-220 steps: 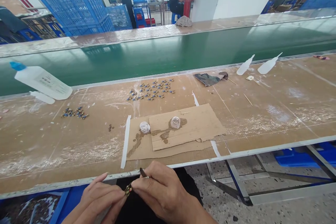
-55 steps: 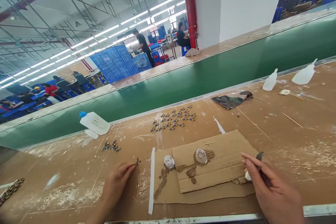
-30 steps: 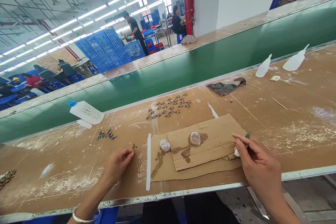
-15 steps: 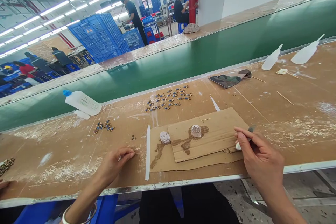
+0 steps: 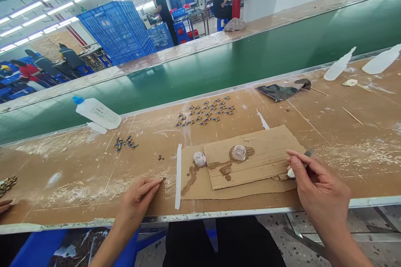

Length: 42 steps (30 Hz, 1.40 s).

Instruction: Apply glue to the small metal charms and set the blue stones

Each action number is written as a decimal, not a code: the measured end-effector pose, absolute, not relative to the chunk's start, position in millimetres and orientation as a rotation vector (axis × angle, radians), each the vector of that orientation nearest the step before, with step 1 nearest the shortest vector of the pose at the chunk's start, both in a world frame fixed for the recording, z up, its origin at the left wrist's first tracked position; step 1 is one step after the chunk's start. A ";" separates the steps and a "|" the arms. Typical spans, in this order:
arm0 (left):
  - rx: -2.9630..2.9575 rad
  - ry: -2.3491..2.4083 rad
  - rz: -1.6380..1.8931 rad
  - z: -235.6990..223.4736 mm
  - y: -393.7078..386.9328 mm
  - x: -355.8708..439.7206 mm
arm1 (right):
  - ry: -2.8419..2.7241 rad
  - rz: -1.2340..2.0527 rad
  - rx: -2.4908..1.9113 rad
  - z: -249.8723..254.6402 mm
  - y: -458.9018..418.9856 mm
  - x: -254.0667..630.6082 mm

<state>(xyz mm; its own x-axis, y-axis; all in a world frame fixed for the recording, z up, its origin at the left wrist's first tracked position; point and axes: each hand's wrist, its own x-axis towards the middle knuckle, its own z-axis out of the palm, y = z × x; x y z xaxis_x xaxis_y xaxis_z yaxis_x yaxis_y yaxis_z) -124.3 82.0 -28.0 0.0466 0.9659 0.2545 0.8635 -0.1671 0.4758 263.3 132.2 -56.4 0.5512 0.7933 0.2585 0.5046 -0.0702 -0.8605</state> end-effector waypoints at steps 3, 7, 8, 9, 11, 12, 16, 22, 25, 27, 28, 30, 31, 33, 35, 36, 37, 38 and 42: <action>2.181 1.872 0.792 -29.9 84.2 -123.1 | -1.086 0.362 -1.721 -60.1 132.6 264.1; 2.229 1.862 0.758 -30.1 85.9 -121.7 | -1.085 0.356 -1.726 -62.4 132.3 265.3; 2.233 1.861 0.750 -29.7 86.1 -121.4 | -1.086 0.352 -1.725 -62.2 132.2 265.5; 2.235 1.862 0.743 -29.1 86.3 -121.1 | -1.090 0.348 -1.722 -61.8 132.0 265.7; 2.231 1.870 0.736 -27.9 86.7 -120.4 | -1.100 0.344 -1.714 -60.5 131.7 265.8; 2.222 1.876 0.733 -27.3 87.0 -120.0 | -1.105 0.342 -1.709 -59.9 131.5 265.7; 2.147 1.895 0.695 -26.3 87.7 -118.0 | -1.110 0.326 -1.701 -59.1 130.8 264.9; 2.011 1.911 0.753 -27.8 86.5 -120.9 | -1.108 0.325 -1.710 -59.4 130.8 263.6; 1.952 1.997 0.771 -27.0 90.1 -125.5 | -1.103 0.318 -1.735 -56.4 130.6 262.6; 1.932 2.063 0.785 -26.3 96.3 -128.3 | -1.105 0.297 -1.756 -54.0 130.4 262.0; 1.931 2.087 0.796 -26.0 100.4 -129.3 | -1.110 0.288 -1.762 -53.1 130.3 261.9; 1.942 2.114 0.807 -26.1 110.2 -130.2 | -1.115 0.275 -1.769 -52.3 130.3 262.0; 1.952 2.119 0.809 -26.3 115.3 -130.2 | -1.115 0.280 -1.774 -52.5 130.5 262.3; 1.978 2.127 0.810 -27.0 124.9 -129.3 | -1.112 0.296 -1.778 -53.4 131.1 262.8; 2.006 2.132 0.803 -27.6 132.7 -127.9 | -1.115 0.302 -1.767 -54.3 131.7 263.3; 2.018 2.135 0.796 -27.8 135.7 -127.3 | -1.120 0.301 -1.759 -54.6 132.0 263.4; 2.030 2.138 0.787 -28.0 138.1 -126.7 | -1.125 0.298 -1.751 -54.7 132.1 263.5; 2.040 2.141 0.775 -28.2 140.1 -126.2 | -1.126 0.295 -1.746 -54.8 132.1 263.6; 2.065 2.153 0.742 -28.7 143.3 -125.9 | -1.126 0.290 -1.737 -55.3 131.8 264.0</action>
